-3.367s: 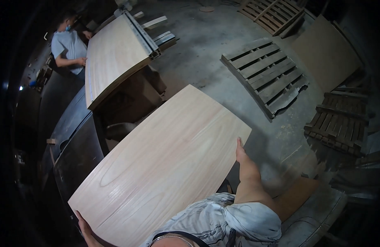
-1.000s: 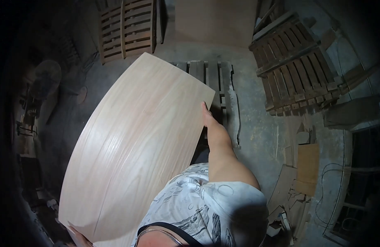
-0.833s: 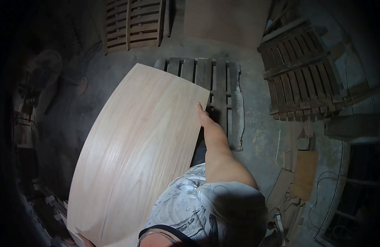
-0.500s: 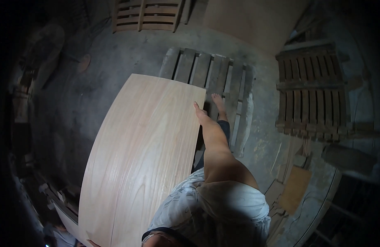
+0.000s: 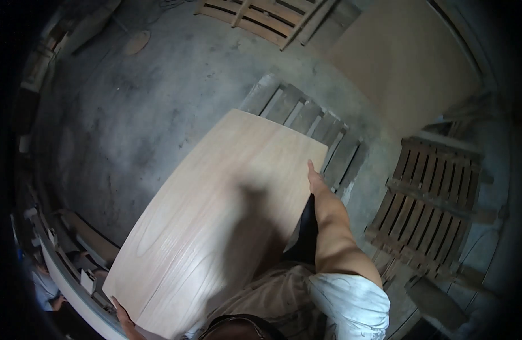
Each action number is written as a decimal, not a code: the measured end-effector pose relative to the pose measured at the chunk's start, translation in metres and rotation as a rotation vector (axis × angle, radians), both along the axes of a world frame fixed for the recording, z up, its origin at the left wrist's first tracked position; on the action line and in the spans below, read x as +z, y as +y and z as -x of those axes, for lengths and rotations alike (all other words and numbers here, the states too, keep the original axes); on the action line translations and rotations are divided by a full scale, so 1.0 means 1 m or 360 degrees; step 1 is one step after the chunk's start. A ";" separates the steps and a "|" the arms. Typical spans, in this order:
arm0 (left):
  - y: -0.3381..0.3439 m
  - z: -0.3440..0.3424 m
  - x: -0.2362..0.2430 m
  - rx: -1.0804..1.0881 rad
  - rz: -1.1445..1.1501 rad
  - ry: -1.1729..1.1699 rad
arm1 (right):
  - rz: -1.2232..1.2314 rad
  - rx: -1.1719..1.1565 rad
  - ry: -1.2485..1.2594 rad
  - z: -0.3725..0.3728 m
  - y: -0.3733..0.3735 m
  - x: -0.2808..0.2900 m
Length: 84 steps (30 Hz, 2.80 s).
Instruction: The person lifts cut wooden boards from a table saw and stacks them onto a pallet by hand. Then, the person works with a coworker to load another wooden board onto the sliding table saw and positions wooden blocks near the machine.
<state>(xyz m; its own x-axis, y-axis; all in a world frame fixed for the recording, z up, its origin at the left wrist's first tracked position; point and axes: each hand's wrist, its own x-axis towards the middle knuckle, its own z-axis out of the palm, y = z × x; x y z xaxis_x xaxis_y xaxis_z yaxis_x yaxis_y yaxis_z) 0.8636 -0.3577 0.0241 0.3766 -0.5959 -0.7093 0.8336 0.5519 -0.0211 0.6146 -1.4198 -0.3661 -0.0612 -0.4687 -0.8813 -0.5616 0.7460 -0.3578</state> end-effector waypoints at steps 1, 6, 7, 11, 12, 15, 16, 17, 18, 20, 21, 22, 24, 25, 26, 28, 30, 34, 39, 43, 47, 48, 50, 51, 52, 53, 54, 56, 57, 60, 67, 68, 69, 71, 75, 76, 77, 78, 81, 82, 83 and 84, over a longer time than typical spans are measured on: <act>-0.033 -0.018 -0.041 -0.0160 -0.0655 -0.0120 | 0.0097 -0.0068 -0.0014 0.030 -0.014 0.010; -0.171 -0.038 -0.071 -0.0861 -0.2662 -0.0325 | 0.0137 -0.0267 0.0003 0.073 -0.036 0.046; -0.174 -0.049 -0.083 -0.0961 -0.2645 -0.0220 | 0.0176 -0.0267 -0.0072 0.070 -0.054 0.039; -0.202 -0.071 -0.190 -0.0875 -0.2490 -0.0689 | 0.0322 -0.0247 -0.0224 0.050 -0.156 0.021; -0.217 -0.074 -0.207 -0.0899 -0.2469 -0.0646 | 0.0338 -0.0236 -0.0304 0.041 -0.174 0.018; -0.283 -0.077 -0.255 -0.0986 -0.2423 -0.0469 | 0.0395 -0.0176 -0.0325 0.002 -0.220 0.009; -0.318 -0.080 -0.301 -0.1019 -0.2306 -0.0459 | 0.0525 -0.0167 -0.0336 0.011 -0.270 0.023; -0.316 -0.086 -0.329 -0.1006 -0.2196 -0.0459 | 0.0476 -0.0147 -0.0367 -0.002 -0.281 0.016; -0.310 -0.080 -0.337 -0.1032 -0.2253 -0.0404 | 0.0375 -0.0122 -0.0381 -0.019 -0.274 0.004; -0.302 -0.071 -0.358 -0.0894 -0.2159 -0.0467 | 0.0256 -0.0060 -0.0436 -0.043 -0.252 -0.020; -0.311 -0.072 -0.378 -0.0932 -0.2153 -0.0430 | 0.0235 -0.0012 -0.0438 -0.045 -0.265 -0.020; -0.318 -0.074 -0.397 -0.0811 -0.1895 -0.0488 | 0.0208 0.0033 -0.0442 -0.049 -0.276 -0.024; -0.332 -0.074 -0.432 -0.0726 -0.1608 -0.0477 | 0.0320 -0.0009 -0.0166 -0.047 -0.307 -0.025; -0.334 -0.078 -0.440 -0.0682 -0.1546 -0.0448 | 0.0293 -0.0013 -0.0125 -0.046 -0.308 -0.036; -0.334 -0.081 -0.446 -0.0638 -0.1491 -0.0422 | 0.0324 0.0027 -0.0235 -0.043 -0.306 -0.048; -0.347 -0.090 -0.454 -0.0673 -0.1491 -0.0310 | 0.0350 0.0061 -0.0305 -0.036 -0.308 -0.064; -0.374 -0.103 -0.458 -0.0712 -0.1462 -0.0215 | 0.0388 -0.0025 -0.0072 -0.027 -0.314 -0.070; -0.357 -0.113 -0.389 -0.0933 -0.2035 -0.0274 | 0.0334 -0.0155 -0.0327 -0.013 -0.247 -0.087; -0.373 -0.116 -0.377 -0.0748 -0.2075 -0.0420 | 0.0075 -0.0314 -0.0707 0.008 -0.130 -0.109; -0.364 -0.099 -0.339 -0.0833 -0.2329 -0.0088 | -0.0252 -0.0846 -0.0744 0.039 -0.008 -0.105; -0.364 -0.110 -0.333 -0.0708 -0.2232 -0.0302 | -0.0375 -0.1154 -0.0704 0.050 0.100 -0.087; -0.377 -0.112 -0.338 -0.0671 -0.2072 -0.0325 | -0.0435 -0.1134 -0.0671 0.047 0.111 -0.075; -0.427 -0.119 -0.364 -0.0756 -0.2272 -0.0228 | -0.0177 -0.0841 -0.0894 0.033 0.086 -0.058; -0.446 -0.111 -0.376 -0.0717 -0.2152 -0.0268 | -0.0194 -0.0816 -0.0893 0.026 0.075 -0.057; -0.457 -0.105 -0.385 -0.0747 -0.2201 -0.0243 | 0.0005 -0.0677 -0.0679 0.020 0.068 -0.057; -0.461 -0.098 -0.393 -0.0692 -0.2089 -0.0234 | 0.0199 -0.0537 -0.0467 0.018 0.067 -0.059; -0.447 -0.093 -0.408 -0.0670 -0.2098 -0.0229 | 0.0188 -0.0520 -0.0478 0.026 0.061 -0.067; -0.426 -0.069 -0.461 -0.0642 -0.1864 -0.0305 | 0.0115 -0.0473 -0.0621 0.047 0.045 -0.091; -0.401 -0.054 -0.464 -0.0616 -0.1940 -0.0281 | -0.0028 -0.0409 -0.0563 0.025 0.071 -0.082; -0.396 0.001 -0.518 -0.0579 -0.1971 -0.0159 | -0.0110 -0.0294 -0.0530 0.034 0.042 -0.094; -0.444 0.092 -0.577 -0.0904 -0.2314 0.0025 | -0.0174 -0.0316 -0.0500 0.105 -0.001 -0.114; -0.437 0.092 -0.581 -0.0770 -0.2355 -0.0040 | -0.0144 -0.0310 -0.0415 0.100 0.002 -0.122; -0.446 0.100 -0.581 -0.0769 -0.2355 -0.0019 | -0.0076 -0.0294 -0.0309 0.104 -0.005 -0.124; -0.479 0.115 -0.574 -0.0856 -0.2359 -0.0144 | 0.0012 -0.0343 -0.0321 0.124 -0.031 -0.118; -0.481 0.105 -0.553 -0.0948 -0.2457 -0.0119 | 0.0074 -0.0416 -0.0317 0.122 -0.019 -0.109; -0.480 0.097 -0.551 -0.0876 -0.2379 -0.0091 | 0.0092 -0.0424 -0.0288 0.120 -0.015 -0.108; -0.478 0.091 -0.548 -0.0806 -0.2299 -0.0063 | 0.0088 -0.0425 -0.0287 0.118 -0.010 -0.107; -0.486 0.087 -0.548 -0.0808 -0.2281 -0.0062 | 0.0097 -0.0373 -0.0268 0.121 -0.012 -0.104; -0.492 0.083 -0.551 -0.0871 -0.2387 -0.0039 | 0.0119 -0.0396 -0.0191 0.129 -0.007 -0.101; -0.482 0.087 -0.561 -0.0884 -0.2411 -0.0140 | 0.0127 -0.0470 -0.0145 0.131 -0.009 -0.102; -0.470 0.090 -0.571 -0.0898 -0.2431 -0.0242 | 0.0137 -0.0471 -0.0149 0.132 -0.008 -0.109; -0.478 0.091 -0.588 -0.0891 -0.2364 -0.0252 | 0.0147 -0.0409 -0.0143 0.141 -0.026 -0.114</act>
<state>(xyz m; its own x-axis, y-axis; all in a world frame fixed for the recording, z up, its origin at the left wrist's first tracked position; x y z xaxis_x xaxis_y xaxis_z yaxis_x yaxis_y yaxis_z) 0.7727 -0.8354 -0.5640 0.4803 0.4758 -0.7368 0.8706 -0.3602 0.3350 0.4735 -1.4455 -0.4802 -0.1120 -0.5266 -0.8427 -0.3211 0.8217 -0.4708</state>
